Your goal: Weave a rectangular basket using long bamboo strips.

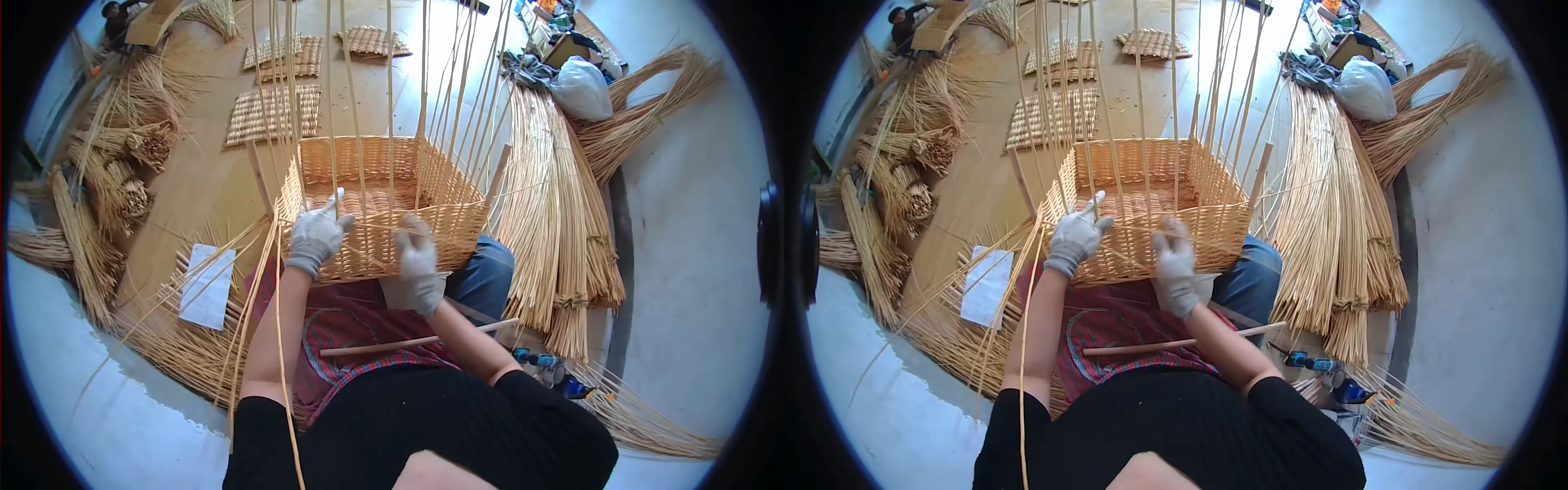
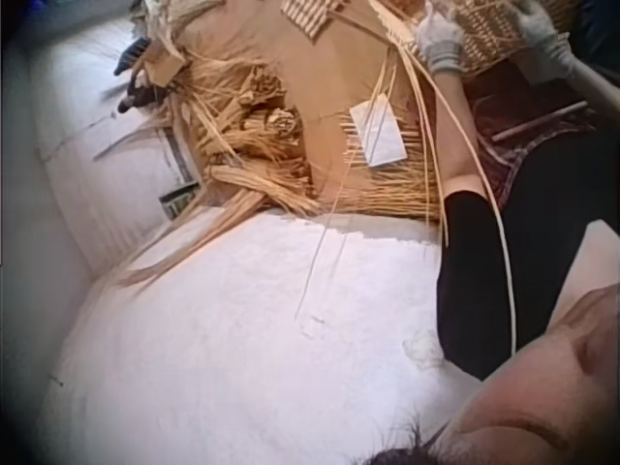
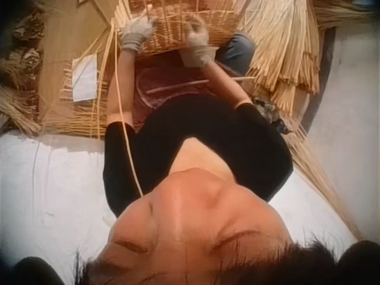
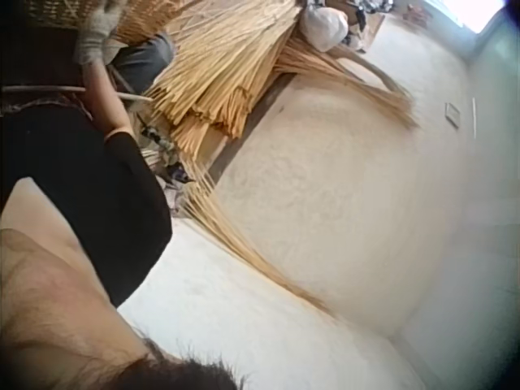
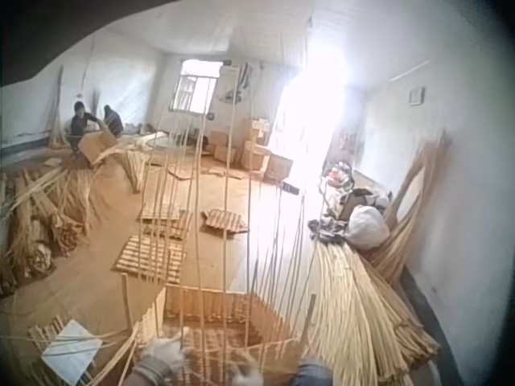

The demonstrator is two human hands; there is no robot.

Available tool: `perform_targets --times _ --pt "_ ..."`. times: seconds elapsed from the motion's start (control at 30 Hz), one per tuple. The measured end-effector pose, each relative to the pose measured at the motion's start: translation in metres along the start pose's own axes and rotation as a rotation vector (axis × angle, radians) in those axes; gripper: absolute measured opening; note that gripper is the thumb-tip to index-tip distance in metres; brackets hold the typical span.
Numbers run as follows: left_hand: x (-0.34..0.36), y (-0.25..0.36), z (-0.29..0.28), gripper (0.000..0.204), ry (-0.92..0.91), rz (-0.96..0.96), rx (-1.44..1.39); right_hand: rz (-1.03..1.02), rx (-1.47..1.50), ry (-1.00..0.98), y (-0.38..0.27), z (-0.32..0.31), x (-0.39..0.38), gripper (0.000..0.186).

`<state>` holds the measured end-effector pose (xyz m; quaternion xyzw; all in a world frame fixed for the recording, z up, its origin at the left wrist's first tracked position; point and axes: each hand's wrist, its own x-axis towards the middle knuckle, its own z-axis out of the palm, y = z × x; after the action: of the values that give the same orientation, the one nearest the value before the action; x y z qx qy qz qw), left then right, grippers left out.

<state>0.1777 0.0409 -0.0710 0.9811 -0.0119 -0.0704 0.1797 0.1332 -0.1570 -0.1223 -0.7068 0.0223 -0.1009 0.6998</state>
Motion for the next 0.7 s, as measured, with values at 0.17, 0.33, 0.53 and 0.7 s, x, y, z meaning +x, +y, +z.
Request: perform_targets --times 0.17,0.33,0.53,0.7 --pt "0.006 0.002 0.019 0.047 0.124 -0.067 -0.026 -0.72 -0.551 -0.184 -0.063 0.065 0.099 0.052" --pt "0.005 0.009 0.008 0.039 0.088 -0.161 -0.17 -0.524 0.034 -0.136 -0.046 0.032 0.113 0.045" --pt "-0.027 0.052 0.021 0.079 0.822 0.021 0.079 0.226 0.178 0.01 -0.008 -0.083 0.043 0.017" --pt "-0.024 0.087 0.074 0.073 0.362 0.155 0.188 -0.797 -0.685 -0.013 -0.075 -0.018 0.106 0.059"
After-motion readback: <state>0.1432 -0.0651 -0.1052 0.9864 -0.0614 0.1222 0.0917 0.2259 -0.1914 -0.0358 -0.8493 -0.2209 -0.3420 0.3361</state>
